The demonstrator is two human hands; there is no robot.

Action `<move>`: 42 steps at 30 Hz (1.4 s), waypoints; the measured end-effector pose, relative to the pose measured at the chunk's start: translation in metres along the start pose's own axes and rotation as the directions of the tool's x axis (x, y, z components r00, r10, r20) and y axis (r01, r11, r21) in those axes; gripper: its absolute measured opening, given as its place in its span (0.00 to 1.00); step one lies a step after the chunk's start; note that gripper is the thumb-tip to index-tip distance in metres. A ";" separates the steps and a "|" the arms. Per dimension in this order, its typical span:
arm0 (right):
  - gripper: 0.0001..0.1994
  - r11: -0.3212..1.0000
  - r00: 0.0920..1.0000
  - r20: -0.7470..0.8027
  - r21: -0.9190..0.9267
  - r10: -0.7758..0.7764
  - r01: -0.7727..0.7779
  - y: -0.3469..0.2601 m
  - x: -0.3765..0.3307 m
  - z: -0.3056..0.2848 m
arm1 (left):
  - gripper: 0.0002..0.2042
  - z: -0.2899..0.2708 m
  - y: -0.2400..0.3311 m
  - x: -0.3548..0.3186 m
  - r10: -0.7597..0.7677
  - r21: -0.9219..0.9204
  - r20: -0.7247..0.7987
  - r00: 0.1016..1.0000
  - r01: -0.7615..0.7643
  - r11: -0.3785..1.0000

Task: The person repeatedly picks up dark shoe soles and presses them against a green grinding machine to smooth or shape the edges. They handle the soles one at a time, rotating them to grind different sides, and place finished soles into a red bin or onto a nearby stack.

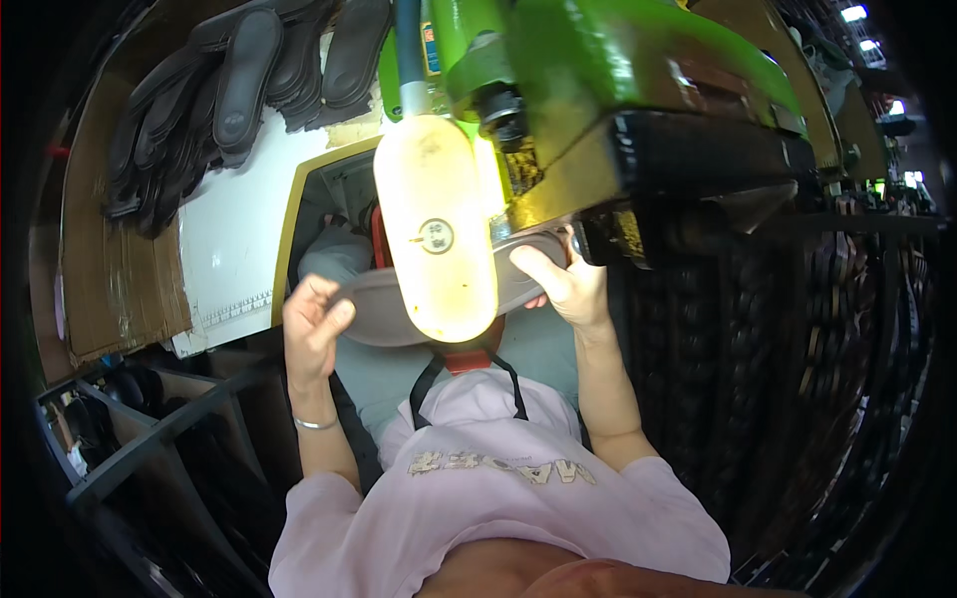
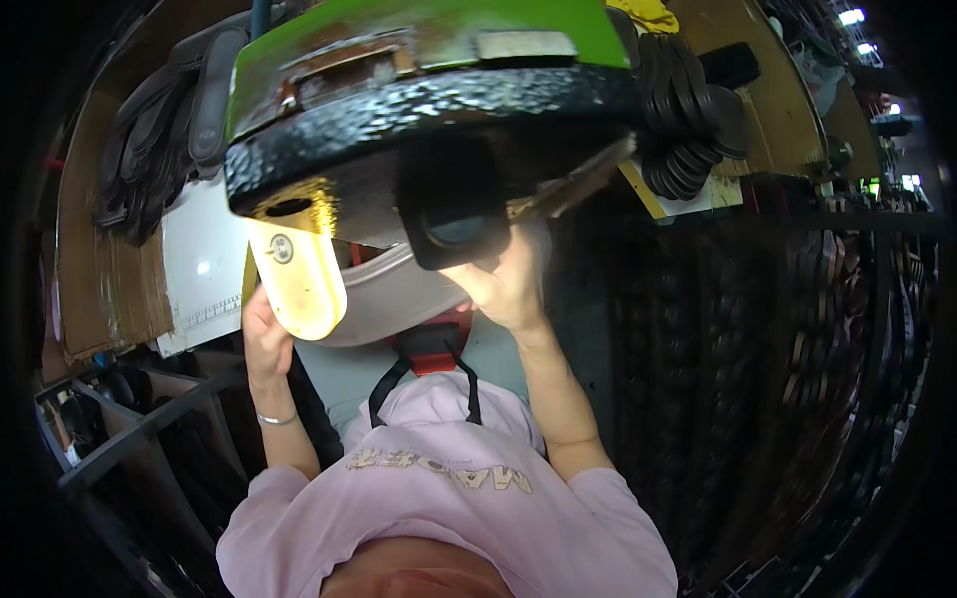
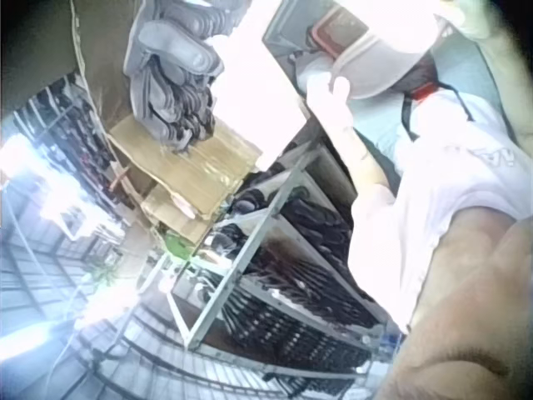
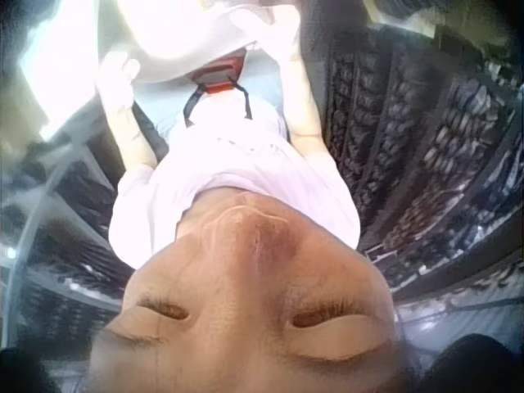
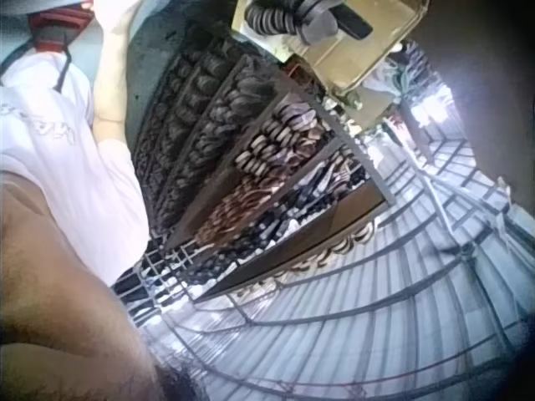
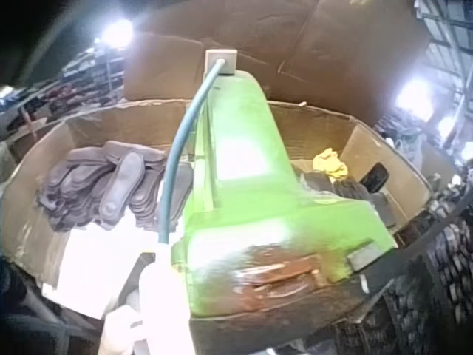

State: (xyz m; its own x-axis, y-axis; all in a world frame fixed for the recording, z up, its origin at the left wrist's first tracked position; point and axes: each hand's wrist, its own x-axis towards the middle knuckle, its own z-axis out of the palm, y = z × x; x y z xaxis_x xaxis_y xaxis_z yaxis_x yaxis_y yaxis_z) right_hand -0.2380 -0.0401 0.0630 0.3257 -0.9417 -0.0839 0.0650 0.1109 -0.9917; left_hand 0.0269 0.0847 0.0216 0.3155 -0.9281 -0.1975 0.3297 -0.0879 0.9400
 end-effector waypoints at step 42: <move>0.29 0.426 0.415 -0.567 -0.818 -0.712 -0.387 -0.068 0.103 -0.270 | 0.08 0.017 -0.010 0.136 0.298 0.305 -0.214 0.930 -0.226 0.925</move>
State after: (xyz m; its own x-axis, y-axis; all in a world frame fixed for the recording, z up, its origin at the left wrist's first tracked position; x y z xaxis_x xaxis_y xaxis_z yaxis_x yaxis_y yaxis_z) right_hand -0.4634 -0.2298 0.0956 -0.4456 -0.6495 0.6161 -0.8699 0.1516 -0.4693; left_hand 0.0515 -0.0465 -0.0101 0.5818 -0.8125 0.0367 -0.0378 0.0180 0.9991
